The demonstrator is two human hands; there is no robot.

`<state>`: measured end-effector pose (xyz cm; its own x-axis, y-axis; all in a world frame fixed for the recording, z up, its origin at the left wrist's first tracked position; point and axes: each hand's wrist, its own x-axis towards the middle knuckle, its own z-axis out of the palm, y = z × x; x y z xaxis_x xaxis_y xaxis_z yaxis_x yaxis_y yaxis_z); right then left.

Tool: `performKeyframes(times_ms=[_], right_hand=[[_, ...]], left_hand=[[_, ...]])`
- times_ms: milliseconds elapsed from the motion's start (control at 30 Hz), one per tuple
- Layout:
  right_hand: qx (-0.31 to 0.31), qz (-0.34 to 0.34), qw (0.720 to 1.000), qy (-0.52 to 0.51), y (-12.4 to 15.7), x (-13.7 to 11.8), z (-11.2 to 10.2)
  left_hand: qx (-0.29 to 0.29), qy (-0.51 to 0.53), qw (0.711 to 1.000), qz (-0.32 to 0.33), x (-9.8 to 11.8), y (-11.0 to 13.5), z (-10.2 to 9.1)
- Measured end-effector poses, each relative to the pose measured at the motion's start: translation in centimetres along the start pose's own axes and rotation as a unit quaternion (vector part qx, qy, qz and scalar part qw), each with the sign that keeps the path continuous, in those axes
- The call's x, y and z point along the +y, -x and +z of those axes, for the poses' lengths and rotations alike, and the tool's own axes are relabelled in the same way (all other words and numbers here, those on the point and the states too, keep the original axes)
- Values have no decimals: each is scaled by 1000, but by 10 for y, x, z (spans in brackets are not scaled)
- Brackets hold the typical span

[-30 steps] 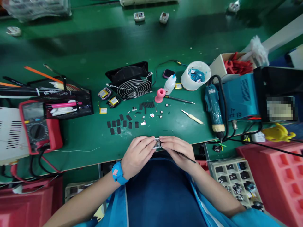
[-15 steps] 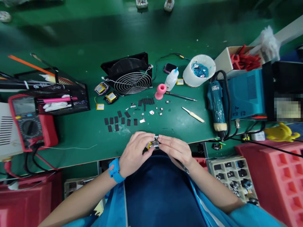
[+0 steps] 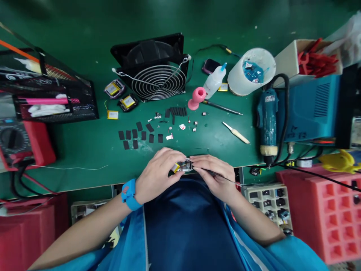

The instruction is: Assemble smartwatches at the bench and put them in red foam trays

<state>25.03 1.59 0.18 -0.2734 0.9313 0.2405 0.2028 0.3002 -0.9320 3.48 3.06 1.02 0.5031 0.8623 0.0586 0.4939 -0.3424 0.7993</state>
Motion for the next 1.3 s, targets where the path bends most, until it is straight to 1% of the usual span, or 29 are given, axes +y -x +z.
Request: performKeyframes(times_ms=[167,367,567,633,767,833,1100,1300], right_hand=[[-12,12,1000,10,-2,-1,0],[-33,57,998,0,-11,-6,-6],[-48,57,997,10,-11,-5,-7],[-42,56,998,1,-9,-4,-8],[0,83,995,-57,-5,-1,-11],[11,89,993,-73,-4,-1,-12],[19,79,994,-72,-5,3,-9],[28,83,993,-74,-5,3,-10]], left_hand=[[-9,-9,1000,1,-2,0,-1],[15,-39,998,48,-7,2,1],[-4,-23,999,29,-4,-1,0],[-10,-20,1000,20,-3,-2,-1],[-15,-23,999,17,-2,-2,-1],[-16,-28,999,15,-1,-2,-1],[-27,-35,999,-9,1,-3,-2],[-8,-52,999,2,5,4,-1]])
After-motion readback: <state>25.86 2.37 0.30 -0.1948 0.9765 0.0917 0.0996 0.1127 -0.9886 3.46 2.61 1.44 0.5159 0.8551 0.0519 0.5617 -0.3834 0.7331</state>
